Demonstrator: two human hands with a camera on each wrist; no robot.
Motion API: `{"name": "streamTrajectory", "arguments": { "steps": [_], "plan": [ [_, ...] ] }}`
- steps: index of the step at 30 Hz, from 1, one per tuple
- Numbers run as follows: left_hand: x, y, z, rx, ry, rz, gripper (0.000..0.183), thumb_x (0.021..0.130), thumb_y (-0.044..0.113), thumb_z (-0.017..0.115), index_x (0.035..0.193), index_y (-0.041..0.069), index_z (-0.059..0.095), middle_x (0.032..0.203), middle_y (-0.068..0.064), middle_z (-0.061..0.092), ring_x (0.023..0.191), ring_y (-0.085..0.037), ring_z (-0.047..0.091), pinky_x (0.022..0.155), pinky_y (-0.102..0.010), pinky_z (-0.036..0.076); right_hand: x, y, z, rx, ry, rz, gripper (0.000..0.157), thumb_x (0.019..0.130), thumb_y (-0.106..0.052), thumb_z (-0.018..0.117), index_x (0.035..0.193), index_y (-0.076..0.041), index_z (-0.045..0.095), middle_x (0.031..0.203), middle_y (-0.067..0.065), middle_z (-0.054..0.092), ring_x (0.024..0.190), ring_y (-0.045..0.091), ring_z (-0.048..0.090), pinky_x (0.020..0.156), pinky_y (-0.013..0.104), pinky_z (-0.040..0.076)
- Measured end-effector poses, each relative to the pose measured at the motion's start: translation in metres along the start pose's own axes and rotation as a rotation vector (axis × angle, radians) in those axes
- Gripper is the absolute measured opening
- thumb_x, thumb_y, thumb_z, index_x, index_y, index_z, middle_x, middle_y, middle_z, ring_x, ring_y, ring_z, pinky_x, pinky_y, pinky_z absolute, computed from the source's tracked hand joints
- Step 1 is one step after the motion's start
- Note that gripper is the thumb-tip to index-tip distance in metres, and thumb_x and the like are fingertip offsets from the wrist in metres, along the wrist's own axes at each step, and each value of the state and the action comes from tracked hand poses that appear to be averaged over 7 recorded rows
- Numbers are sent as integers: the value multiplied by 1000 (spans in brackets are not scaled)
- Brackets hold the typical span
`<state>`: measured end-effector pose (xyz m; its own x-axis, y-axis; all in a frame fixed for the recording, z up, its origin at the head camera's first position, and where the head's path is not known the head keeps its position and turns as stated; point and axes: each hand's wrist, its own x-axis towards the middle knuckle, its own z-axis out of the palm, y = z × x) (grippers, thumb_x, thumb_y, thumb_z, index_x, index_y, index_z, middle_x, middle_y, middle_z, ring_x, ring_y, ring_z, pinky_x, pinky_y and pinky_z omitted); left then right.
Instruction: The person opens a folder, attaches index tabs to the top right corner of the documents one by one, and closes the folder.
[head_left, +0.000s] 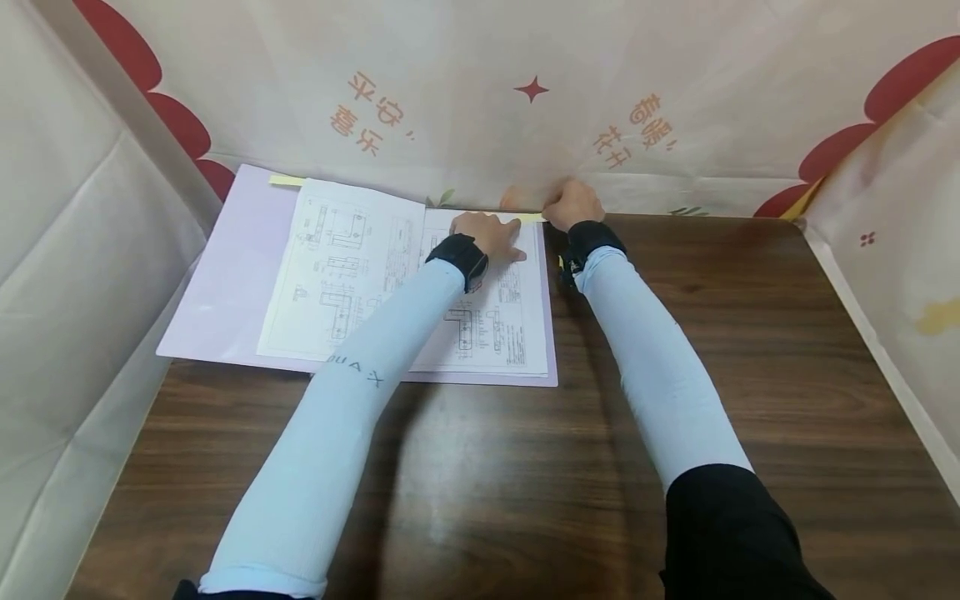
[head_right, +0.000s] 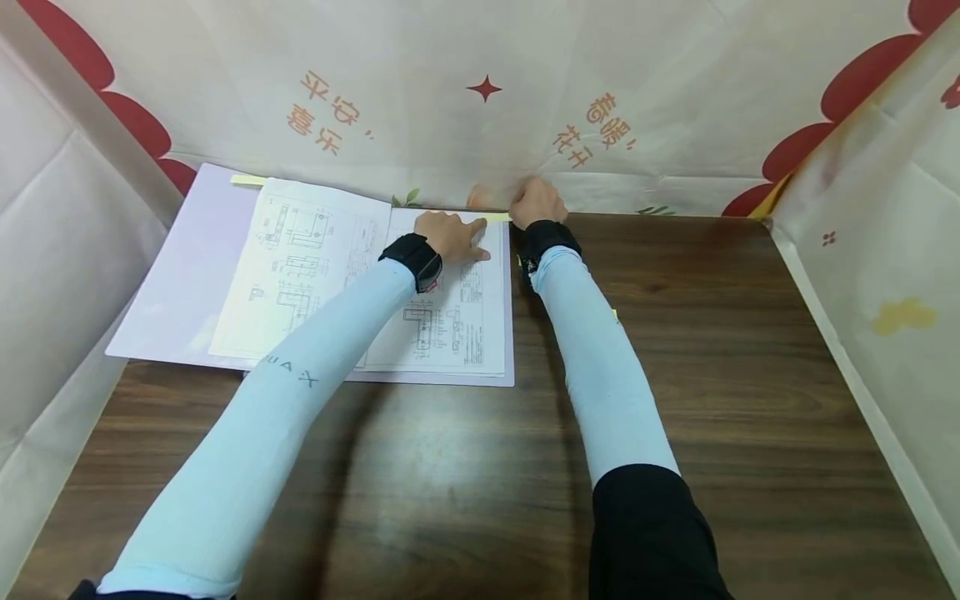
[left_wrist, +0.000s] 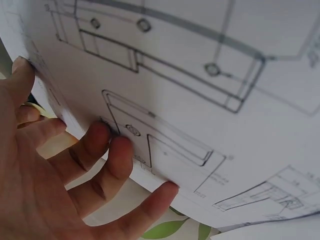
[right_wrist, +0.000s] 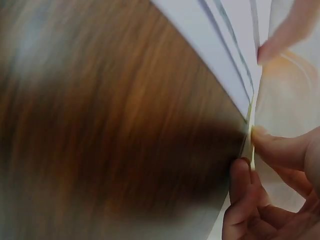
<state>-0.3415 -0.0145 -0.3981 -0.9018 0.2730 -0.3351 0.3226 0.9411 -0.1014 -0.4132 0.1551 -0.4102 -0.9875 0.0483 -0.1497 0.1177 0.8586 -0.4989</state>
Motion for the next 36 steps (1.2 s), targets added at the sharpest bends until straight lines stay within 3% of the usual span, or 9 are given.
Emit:
{"name": "streamTrajectory", "arguments": {
  "steps": [6,15,22,25,29,32,36],
  "plan": [
    [-1,1,0,-26,5,-8,81,101,71,40,167,33,12,106,-7,70,94,-29,66,90,-50,53,-6,17,-17,7,9,-29,34,100,-23,60,127,-4,69,130,16,67,114,35,59,100,48,50],
    [-17,0,2,-122,20,-55,86,103,65,42,168,23,4,105,-8,72,96,-30,67,101,-53,50,-37,32,-45,-34,-44,-281,30,102,-19,58,121,1,70,123,22,69,111,37,64,93,49,53],
    [-36,2,-1,-98,101,-7,81,105,55,49,167,17,13,123,-15,69,97,-32,64,90,-48,55,-79,43,-50,28,-53,-407,28,104,-19,58,122,-1,69,124,22,68,110,37,64,93,51,52],
    [-49,4,-3,-90,143,49,80,104,52,53,166,15,18,140,-18,61,117,-36,62,98,-52,53,-104,46,-51,32,-79,-442,25,103,-20,61,121,-5,69,122,19,69,109,35,64,92,50,52],
    [-75,7,-1,-122,155,134,79,104,54,52,166,15,21,160,-20,43,146,-42,43,114,-61,42,-135,45,-47,4,-138,-510,24,98,-20,71,118,-7,71,114,14,73,104,30,68,88,48,56],
    [-100,8,6,-154,142,169,78,103,55,53,166,19,24,163,-18,40,149,-42,39,117,-63,37,-152,43,-41,-46,-173,-587,31,92,-21,79,118,-7,71,113,13,73,104,28,70,88,46,58],
    [-137,8,16,-184,135,203,77,101,57,56,164,20,30,161,-16,45,146,-41,43,115,-63,40,-170,41,-32,-96,-189,-669,45,84,-27,87,122,-9,72,126,14,66,113,29,64,96,47,55]
  ]
}}
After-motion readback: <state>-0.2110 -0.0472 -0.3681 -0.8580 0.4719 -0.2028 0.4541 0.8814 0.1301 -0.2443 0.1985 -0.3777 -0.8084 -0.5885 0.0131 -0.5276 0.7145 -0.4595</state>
